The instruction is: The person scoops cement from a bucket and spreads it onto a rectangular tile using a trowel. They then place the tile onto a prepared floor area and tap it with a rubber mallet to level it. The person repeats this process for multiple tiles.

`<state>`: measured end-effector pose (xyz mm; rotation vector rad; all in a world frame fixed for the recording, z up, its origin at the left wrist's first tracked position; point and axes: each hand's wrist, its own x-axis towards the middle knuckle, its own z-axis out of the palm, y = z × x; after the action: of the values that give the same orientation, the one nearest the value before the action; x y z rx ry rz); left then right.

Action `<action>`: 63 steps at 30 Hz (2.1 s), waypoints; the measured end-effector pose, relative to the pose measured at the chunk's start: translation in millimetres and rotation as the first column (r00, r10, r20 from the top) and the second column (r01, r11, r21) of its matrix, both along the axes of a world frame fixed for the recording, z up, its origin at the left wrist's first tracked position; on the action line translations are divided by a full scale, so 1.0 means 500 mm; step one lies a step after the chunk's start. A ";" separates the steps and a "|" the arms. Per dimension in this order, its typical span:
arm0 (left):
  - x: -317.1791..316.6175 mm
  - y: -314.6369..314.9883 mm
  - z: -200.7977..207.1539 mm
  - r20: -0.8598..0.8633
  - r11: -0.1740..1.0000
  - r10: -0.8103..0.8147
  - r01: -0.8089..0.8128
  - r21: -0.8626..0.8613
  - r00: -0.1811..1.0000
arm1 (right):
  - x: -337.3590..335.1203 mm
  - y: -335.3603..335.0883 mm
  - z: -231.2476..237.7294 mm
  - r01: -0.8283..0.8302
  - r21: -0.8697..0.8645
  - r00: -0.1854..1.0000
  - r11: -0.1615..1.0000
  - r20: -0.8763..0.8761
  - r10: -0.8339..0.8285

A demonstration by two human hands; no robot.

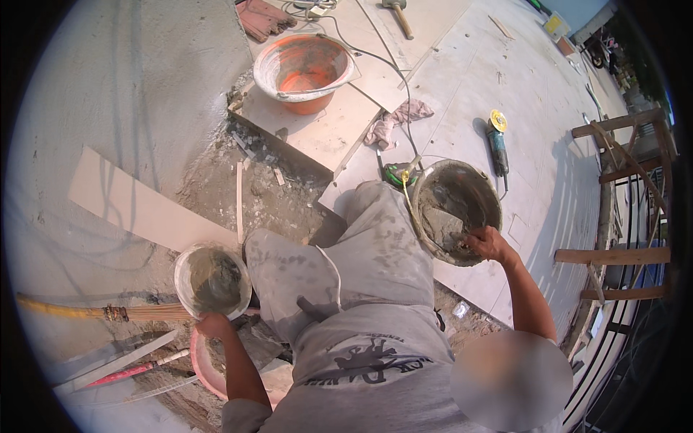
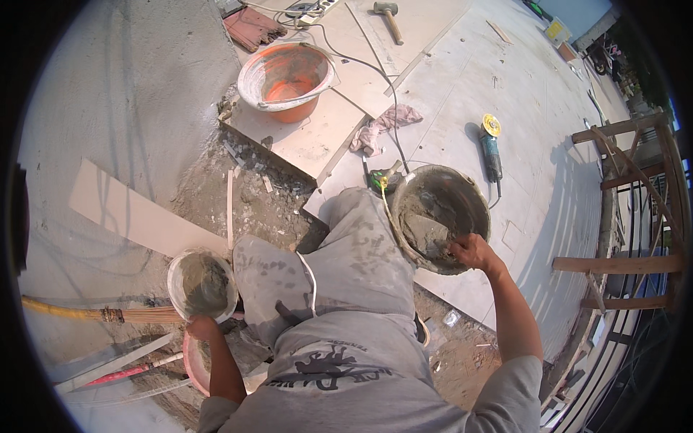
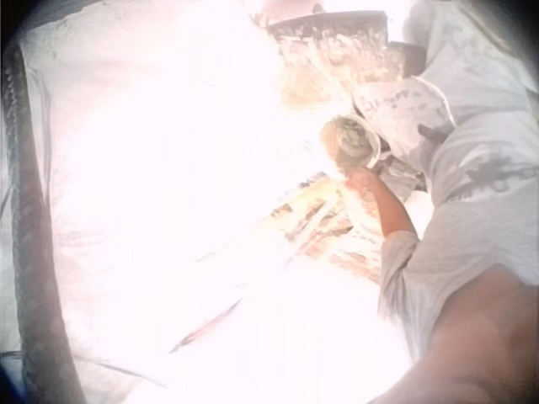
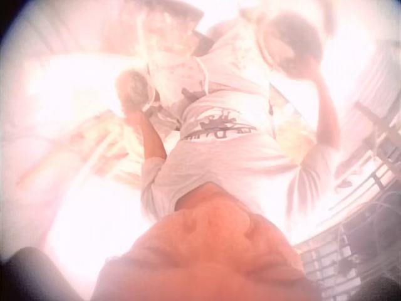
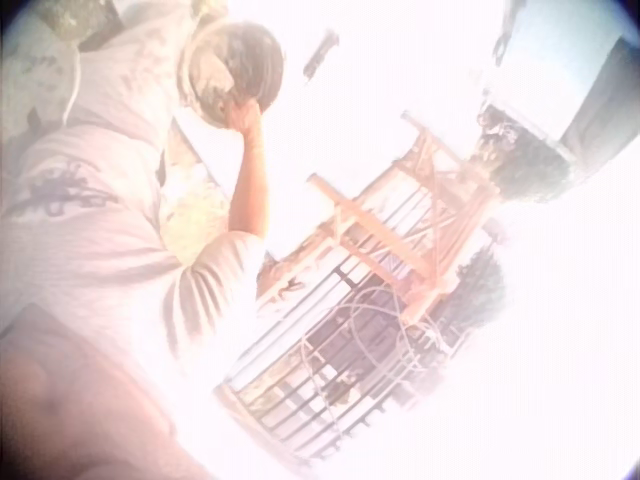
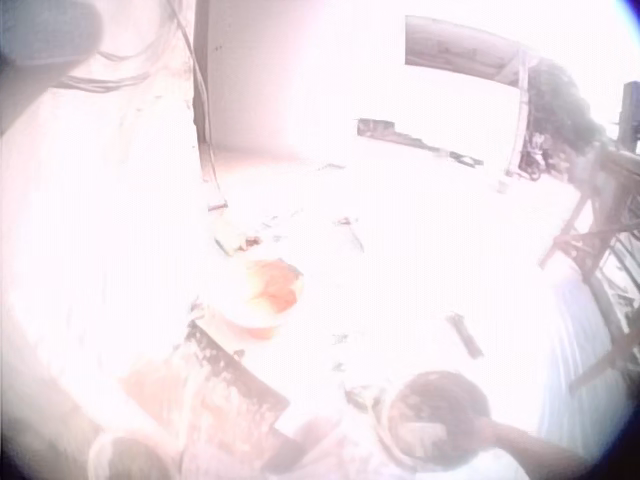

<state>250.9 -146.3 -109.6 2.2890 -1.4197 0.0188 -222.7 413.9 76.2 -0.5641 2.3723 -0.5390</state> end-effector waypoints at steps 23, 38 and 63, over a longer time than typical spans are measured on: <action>0.021 0.040 -0.030 -0.023 0.984 -0.116 0.112 -0.137 0.993 | 0.055 -0.794 -0.059 -0.367 -0.174 0.929 0.914 -0.112 0.352; 0.006 0.045 0.003 -0.156 0.992 -0.097 0.084 -0.091 0.983 | -0.013 -1.056 -0.214 -0.073 -0.075 0.960 0.995 0.265 0.090; 0.014 0.046 -0.003 -0.190 0.991 -0.123 0.111 -0.075 0.974 | 0.042 -1.068 -0.397 -0.118 -0.275 0.931 0.954 -0.365 0.009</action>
<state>257.9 -123.3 -110.9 2.0890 -1.4275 -0.1883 -201.8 -120.1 -122.1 -0.9418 2.6217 -0.8268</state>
